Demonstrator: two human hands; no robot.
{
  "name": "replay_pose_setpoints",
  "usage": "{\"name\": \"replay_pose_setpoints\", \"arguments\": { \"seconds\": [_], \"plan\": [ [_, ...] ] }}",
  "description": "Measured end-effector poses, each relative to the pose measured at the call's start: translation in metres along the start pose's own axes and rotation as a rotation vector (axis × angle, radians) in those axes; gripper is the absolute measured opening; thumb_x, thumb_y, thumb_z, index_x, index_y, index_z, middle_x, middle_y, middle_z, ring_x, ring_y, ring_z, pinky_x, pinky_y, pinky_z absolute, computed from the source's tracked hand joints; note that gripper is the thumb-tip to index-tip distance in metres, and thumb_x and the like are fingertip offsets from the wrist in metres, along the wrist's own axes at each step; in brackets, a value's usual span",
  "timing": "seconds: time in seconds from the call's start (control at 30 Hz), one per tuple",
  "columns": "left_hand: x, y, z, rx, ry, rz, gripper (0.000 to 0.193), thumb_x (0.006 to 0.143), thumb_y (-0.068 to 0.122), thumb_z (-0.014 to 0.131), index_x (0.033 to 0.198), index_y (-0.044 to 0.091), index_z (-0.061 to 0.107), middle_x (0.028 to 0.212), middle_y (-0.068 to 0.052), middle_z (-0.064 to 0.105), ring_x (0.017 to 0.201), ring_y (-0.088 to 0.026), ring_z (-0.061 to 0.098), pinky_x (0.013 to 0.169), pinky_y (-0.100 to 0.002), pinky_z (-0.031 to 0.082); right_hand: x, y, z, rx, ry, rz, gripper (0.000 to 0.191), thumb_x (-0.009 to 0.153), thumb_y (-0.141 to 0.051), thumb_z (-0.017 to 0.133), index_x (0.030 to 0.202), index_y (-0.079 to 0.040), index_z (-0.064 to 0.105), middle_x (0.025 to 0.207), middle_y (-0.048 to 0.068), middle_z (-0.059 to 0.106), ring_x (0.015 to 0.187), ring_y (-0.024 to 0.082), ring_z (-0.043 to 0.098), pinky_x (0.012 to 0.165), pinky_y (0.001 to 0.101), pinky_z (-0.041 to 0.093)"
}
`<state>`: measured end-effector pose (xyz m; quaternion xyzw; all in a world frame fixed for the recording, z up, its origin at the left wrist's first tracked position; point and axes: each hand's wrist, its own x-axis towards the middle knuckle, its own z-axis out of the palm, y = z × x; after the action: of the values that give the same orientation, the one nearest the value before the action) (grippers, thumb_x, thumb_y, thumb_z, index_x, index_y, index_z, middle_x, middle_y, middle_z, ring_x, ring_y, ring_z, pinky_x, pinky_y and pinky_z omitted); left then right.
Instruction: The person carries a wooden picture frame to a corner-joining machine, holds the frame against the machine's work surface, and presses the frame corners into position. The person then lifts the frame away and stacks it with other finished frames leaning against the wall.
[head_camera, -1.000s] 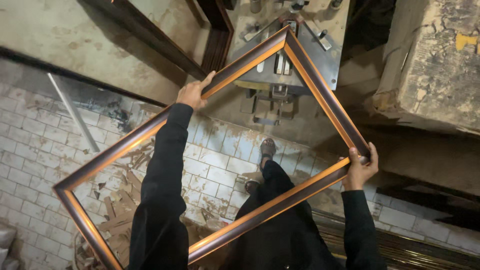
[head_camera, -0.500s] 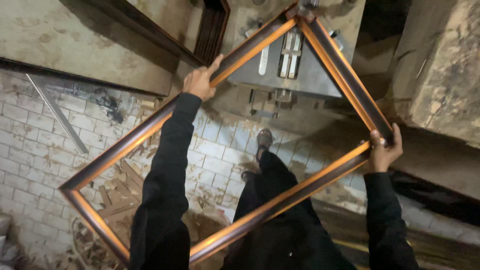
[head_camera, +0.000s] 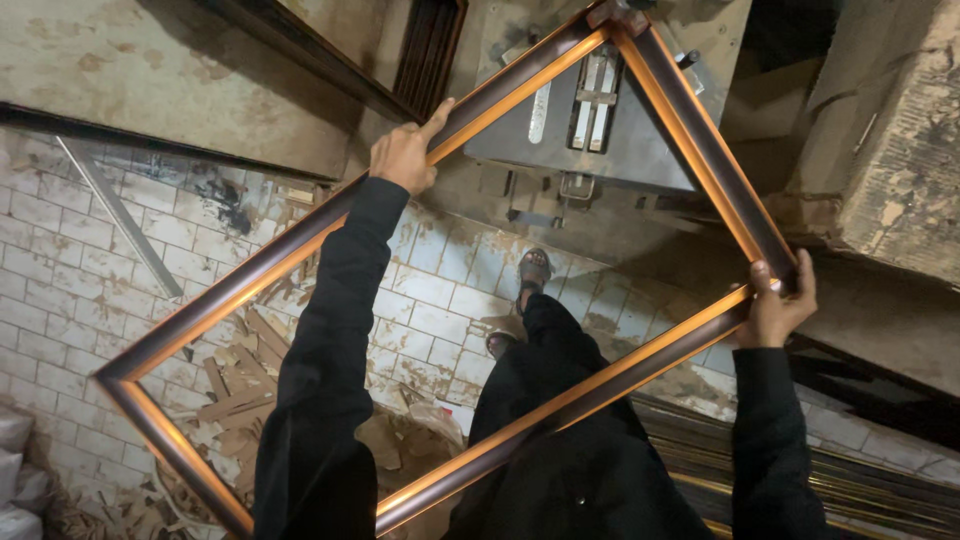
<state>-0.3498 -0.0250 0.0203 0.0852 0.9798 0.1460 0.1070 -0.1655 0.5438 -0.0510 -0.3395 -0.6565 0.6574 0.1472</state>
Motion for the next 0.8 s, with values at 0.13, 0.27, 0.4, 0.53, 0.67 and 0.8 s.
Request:
{"name": "replay_pose_setpoints", "arguments": {
  "seconds": [0.13, 0.27, 0.4, 0.53, 0.67, 0.8],
  "plan": [
    [0.000, 0.002, 0.003, -0.046, -0.005, -0.024, 0.114, 0.069, 0.006, 0.084, 0.162, 0.043, 0.029, 0.098, -0.017, 0.068, 0.092, -0.043, 0.070, 0.082, -0.055, 0.056, 0.009, 0.000, 0.004, -0.197, -0.054, -0.311, 0.064, 0.095, 0.002, 0.086, 0.150, 0.004, 0.055, 0.144, 0.012, 0.062, 0.126, 0.020, 0.061, 0.109, 0.0307, 0.050],
    [0.003, -0.002, 0.003, -0.048, 0.015, 0.004, 0.114, 0.068, 0.005, 0.084, 0.161, 0.042, 0.030, 0.098, -0.017, 0.069, 0.093, -0.043, 0.069, 0.082, -0.055, 0.055, 0.014, 0.010, 0.001, -0.197, -0.042, -0.321, 0.065, 0.094, -0.004, 0.088, 0.150, 0.002, 0.056, 0.143, 0.012, 0.062, 0.128, 0.021, 0.060, 0.110, 0.0315, 0.050],
    [0.005, -0.006, 0.005, -0.025, -0.002, 0.020, 0.116, 0.068, 0.006, 0.085, 0.161, 0.043, 0.028, 0.096, -0.017, 0.069, 0.094, -0.042, 0.070, 0.084, -0.054, 0.055, 0.015, 0.013, -0.004, -0.659, 0.071, -0.429, 0.066, 0.093, -0.023, 0.098, 0.148, -0.005, 0.067, 0.130, 0.014, 0.056, 0.118, 0.028, 0.058, 0.101, 0.0417, 0.049],
    [0.003, -0.006, 0.009, -0.016, -0.025, 0.000, 0.117, 0.068, 0.005, 0.084, 0.162, 0.044, 0.026, 0.097, -0.017, 0.070, 0.093, -0.042, 0.070, 0.084, -0.054, 0.056, 0.018, 0.010, -0.004, -0.753, 0.062, -0.442, 0.066, 0.090, -0.038, 0.096, 0.143, -0.008, 0.071, 0.121, 0.015, 0.042, 0.112, 0.032, 0.052, 0.093, 0.0448, 0.050],
    [0.001, -0.005, 0.009, -0.047, -0.017, 0.004, 0.117, 0.067, 0.004, 0.083, 0.161, 0.045, 0.025, 0.100, -0.017, 0.071, 0.095, -0.041, 0.071, 0.085, -0.053, 0.056, 0.025, 0.006, -0.006, -0.821, 0.034, -0.480, 0.068, 0.087, -0.048, 0.101, 0.135, -0.008, 0.074, 0.118, 0.015, 0.044, 0.111, 0.033, 0.053, 0.097, 0.0485, 0.049],
    [0.000, -0.005, 0.006, -0.062, -0.018, 0.002, 0.114, 0.070, 0.004, 0.081, 0.161, 0.046, 0.027, 0.102, -0.017, 0.072, 0.096, -0.042, 0.070, 0.086, -0.053, 0.055, 0.034, -0.005, 0.002, -0.970, -0.047, -0.534, 0.074, 0.086, -0.053, 0.097, 0.144, -0.015, 0.071, 0.112, 0.016, 0.047, 0.110, 0.037, 0.051, 0.104, 0.0582, 0.045]
  ]
}}
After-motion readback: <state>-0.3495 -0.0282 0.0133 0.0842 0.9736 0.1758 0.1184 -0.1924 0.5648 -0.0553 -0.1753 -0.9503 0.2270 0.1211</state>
